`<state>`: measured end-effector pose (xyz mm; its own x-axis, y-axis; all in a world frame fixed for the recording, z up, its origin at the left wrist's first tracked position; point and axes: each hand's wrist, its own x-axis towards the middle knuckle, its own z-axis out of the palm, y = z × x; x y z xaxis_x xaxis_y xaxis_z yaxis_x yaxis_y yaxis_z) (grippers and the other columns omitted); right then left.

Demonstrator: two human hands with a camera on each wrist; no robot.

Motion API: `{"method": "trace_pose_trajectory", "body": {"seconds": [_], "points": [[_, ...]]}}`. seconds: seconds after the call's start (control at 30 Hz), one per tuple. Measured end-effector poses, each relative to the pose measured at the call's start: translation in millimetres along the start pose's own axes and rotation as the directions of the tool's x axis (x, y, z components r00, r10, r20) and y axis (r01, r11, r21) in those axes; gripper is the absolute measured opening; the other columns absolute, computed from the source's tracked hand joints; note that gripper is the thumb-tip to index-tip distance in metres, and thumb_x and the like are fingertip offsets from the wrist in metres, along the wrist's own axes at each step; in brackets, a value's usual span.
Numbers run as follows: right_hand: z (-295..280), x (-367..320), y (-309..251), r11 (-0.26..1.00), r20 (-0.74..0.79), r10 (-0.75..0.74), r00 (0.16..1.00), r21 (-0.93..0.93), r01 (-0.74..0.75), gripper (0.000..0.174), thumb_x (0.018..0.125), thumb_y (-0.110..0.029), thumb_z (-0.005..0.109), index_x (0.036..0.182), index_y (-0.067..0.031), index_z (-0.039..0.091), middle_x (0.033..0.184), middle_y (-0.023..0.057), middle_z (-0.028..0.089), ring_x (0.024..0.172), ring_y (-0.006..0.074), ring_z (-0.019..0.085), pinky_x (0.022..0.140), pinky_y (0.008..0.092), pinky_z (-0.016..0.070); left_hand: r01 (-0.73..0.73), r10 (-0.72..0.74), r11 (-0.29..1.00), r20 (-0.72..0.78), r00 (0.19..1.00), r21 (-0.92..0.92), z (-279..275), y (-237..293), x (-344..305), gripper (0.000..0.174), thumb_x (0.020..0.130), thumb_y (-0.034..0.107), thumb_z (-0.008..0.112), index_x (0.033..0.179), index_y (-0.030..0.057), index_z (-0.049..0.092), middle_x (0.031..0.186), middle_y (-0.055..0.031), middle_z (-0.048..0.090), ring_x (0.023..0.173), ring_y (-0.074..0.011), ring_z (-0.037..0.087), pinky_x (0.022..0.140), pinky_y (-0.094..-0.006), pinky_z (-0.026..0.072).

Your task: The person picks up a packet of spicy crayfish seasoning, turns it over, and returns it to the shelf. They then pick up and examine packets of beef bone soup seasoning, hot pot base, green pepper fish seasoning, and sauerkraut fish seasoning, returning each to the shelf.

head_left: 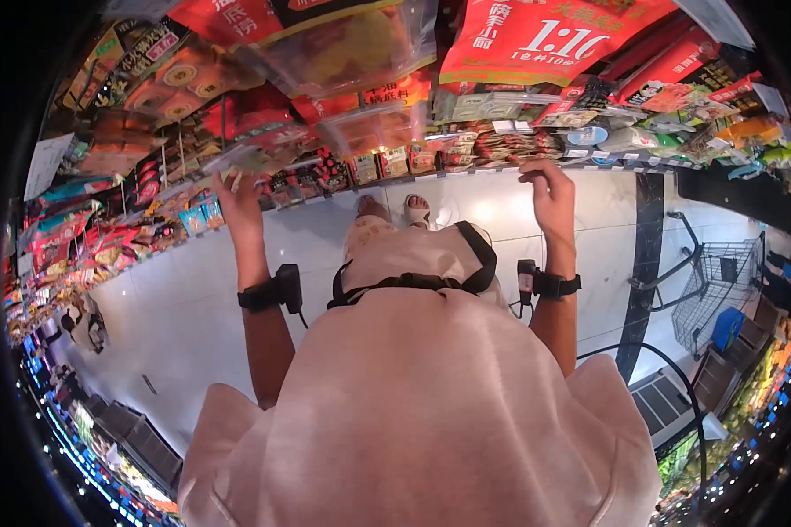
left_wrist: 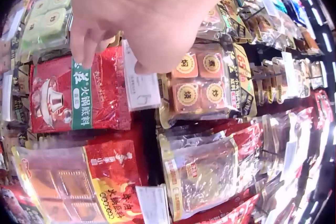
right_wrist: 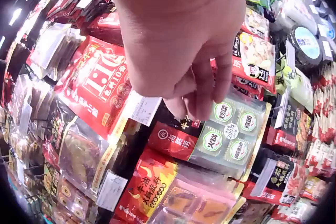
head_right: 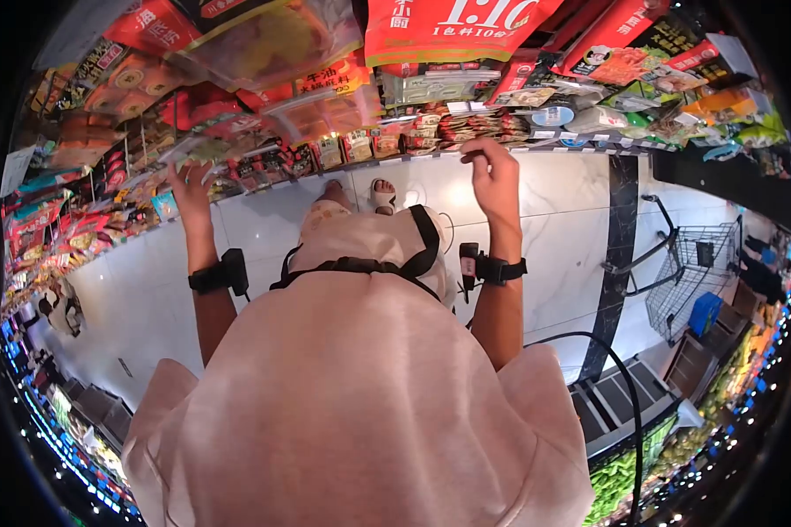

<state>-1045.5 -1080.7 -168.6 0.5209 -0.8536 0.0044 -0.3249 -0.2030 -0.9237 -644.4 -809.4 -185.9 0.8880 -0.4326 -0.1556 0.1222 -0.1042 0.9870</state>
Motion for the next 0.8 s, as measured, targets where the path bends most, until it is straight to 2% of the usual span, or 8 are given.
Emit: {"method": "trace_pose_trajectory", "body": {"seconds": [0.13,0.2,0.37,0.43,0.53,0.63,0.7,0.8], "points": [[-21,13,6,0.998,-0.039,-0.007,0.999,-0.055,0.005,0.02,0.084,0.008,0.043,0.091,0.003,0.061,0.081,0.0105,0.065,0.071,0.0181,0.066,0.066,0.0283,0.0501,-0.017,0.031,0.993,-0.125,0.992,0.115,40,27,-38,0.071,0.092,0.009,0.057,0.146,-0.0047,0.013,0.128,-0.0144,0.042,0.103,-0.0222,0.058,0.082,-0.0309,0.0503],[-25,24,12,0.997,-0.013,-0.047,0.999,-0.056,0.046,0.02,0.084,0.008,0.043,0.092,0.0027,0.061,0.08,0.0103,0.065,0.071,0.0177,0.066,0.066,0.0286,0.0505,0.03,-0.028,0.993,-0.02,0.999,0.115,45,22,-44,0.069,0.092,0.01,0.058,0.146,-0.0043,0.018,0.123,-0.0143,0.047,0.101,-0.0194,0.057,0.083,-0.0298,0.0499],[-14,49,4,0.985,-0.057,-0.154,0.986,-0.087,0.149,0.018,0.084,0.005,0.045,0.093,0.0025,0.061,0.083,0.0122,0.064,0.073,0.0195,0.066,0.066,0.0298,0.0509,-0.136,0.059,0.931,0.228,0.972,0.338,72,4,-41,0.066,0.091,0.013,0.06,0.146,-0.0007,0.025,0.133,-0.0152,0.044,0.11,-0.0216,0.053,0.085,-0.0315,0.0473],[-12,62,2,0.953,-0.041,-0.227,0.973,-0.216,0.214,0.021,0.084,0.0,0.05,0.102,0.0021,0.06,0.095,0.017,0.062,0.081,0.0245,0.066,0.071,0.034,0.0515,-0.332,0.198,0.832,0.321,0.926,0.445,79,-18,-24,0.066,0.091,0.011,0.061,0.145,-0.0006,0.026,0.133,-0.0162,0.045,0.111,-0.022,0.052,0.086,-0.0314,0.0472],[-5,81,35,0.91,-0.084,-0.194,0.977,-0.389,0.147,0.031,0.082,-0.006,0.055,0.112,0.0019,0.056,0.106,0.0201,0.06,0.093,0.0289,0.064,0.078,0.0386,0.0504,-0.456,0.31,0.734,0.349,0.885,0.503,105,-12,-17,0.063,0.088,0.009,0.064,0.142,0.0005,0.032,0.128,-0.015,0.048,0.113,-0.022,0.051,0.09,-0.0329,0.0459],[6,104,84,0.97,-0.033,-0.038,0.999,-0.242,0.028,0.045,0.084,-0.014,0.059,0.123,0.0031,0.046,0.117,0.0236,0.057,0.105,0.035,0.06,0.087,0.041,0.0472,-0.294,0.123,0.867,0.401,0.908,0.401,108,-41,5,0.063,0.083,0.011,0.067,0.137,-0.0005,0.037,0.126,-0.0196,0.052,0.115,-0.0282,0.054,0.095,-0.0366,0.044],[12,124,117,0.977,0.017,0.115,0.993,-0.181,-0.11,0.056,0.084,-0.02,0.064,0.129,0.0038,0.04,0.118,0.0248,0.059,0.11,0.0371,0.059,0.093,0.0396,0.0447,-0.308,0.151,0.853,0.365,0.919,0.422,113,-48,6,0.061,0.082,0.011,0.067,0.135,0.0001,0.038,0.124,-0.0192,0.052,0.113,-0.028,0.054,0.092,-0.0364,0.0455],[28,157,180,0.993,0.016,0.072,0.997,-0.095,-0.07,0.061,0.081,-0.023,0.068,0.128,0.0045,0.041,0.114,0.0252,0.061,0.113,0.0363,0.058,0.096,0.0386,0.0432,-0.363,0.225,0.832,0.343,0.912,0.419,113,-66,8,0.063,0.08,0.011,0.069,0.134,0.0001,0.037,0.122,-0.0182,0.053,0.108,-0.0274,0.056,0.086,-0.0355,0.0487]]}}
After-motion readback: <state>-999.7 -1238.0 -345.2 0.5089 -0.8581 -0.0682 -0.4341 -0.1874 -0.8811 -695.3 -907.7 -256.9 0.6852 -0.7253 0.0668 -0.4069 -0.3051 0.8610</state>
